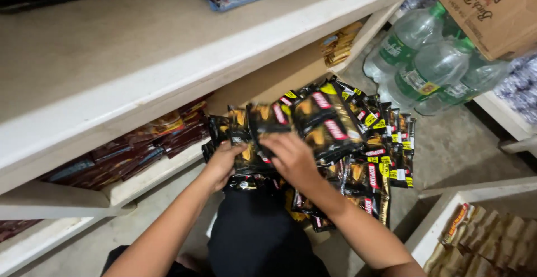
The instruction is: Organizing and stocking coffee sachets on the bottom shelves of a grocery store.
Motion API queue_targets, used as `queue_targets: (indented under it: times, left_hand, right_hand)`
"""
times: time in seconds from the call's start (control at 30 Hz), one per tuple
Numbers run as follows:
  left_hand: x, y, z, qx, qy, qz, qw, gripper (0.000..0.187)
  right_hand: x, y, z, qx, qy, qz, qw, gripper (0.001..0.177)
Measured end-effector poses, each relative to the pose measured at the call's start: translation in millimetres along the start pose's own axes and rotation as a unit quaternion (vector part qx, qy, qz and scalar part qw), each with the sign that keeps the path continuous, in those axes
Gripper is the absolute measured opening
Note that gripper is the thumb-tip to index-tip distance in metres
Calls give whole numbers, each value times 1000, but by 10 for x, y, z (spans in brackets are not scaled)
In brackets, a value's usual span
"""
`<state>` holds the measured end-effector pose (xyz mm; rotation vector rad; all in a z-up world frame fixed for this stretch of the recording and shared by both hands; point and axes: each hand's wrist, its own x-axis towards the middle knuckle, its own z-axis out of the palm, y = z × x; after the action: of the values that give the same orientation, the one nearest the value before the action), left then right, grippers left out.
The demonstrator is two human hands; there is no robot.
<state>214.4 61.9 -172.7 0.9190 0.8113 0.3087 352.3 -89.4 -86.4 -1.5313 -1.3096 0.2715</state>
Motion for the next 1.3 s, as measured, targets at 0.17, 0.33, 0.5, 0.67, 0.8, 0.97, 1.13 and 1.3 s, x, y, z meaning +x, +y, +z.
queue_targets:
  times: [0.17,0.33,0.5,0.67,0.8,0.97,1.13,1.3]
  left_hand:
    - [-71,22,84,23,-19,-50,998,47]
    - [-91,-49,111,49,7,-44,998,44]
    - [-182,94,84,9,-54,-52,997,56]
    - [-379,179,162,-76,-70,-61,993,72]
    - [-423,234,100,-96,-76,-54,991,79]
    - [-71,-149,81,-3,-67,-23,997,68]
    - [-243,166,160,118,-25,88,989,22]
    - [-653,790,96,117,9,179,977,37]
  right_hand:
    - [106,-227,146,-249,100,-177,947,38]
    - [-27,-248,468,-246,25,-206,947,37]
    - [-25,-449,529,-210,27,-209,955,37]
    - [-32,-733,754,-130,101,-179,970,36]
    - [51,-676,516,-155,95,-190,965,34]
    - [263,-973,-576,-194,317,-150,916,25]
    - [490,-1030,-1705,-289,310,-223,878,32]
    - [335,-508,-2189,-337,312,-184,869,34]
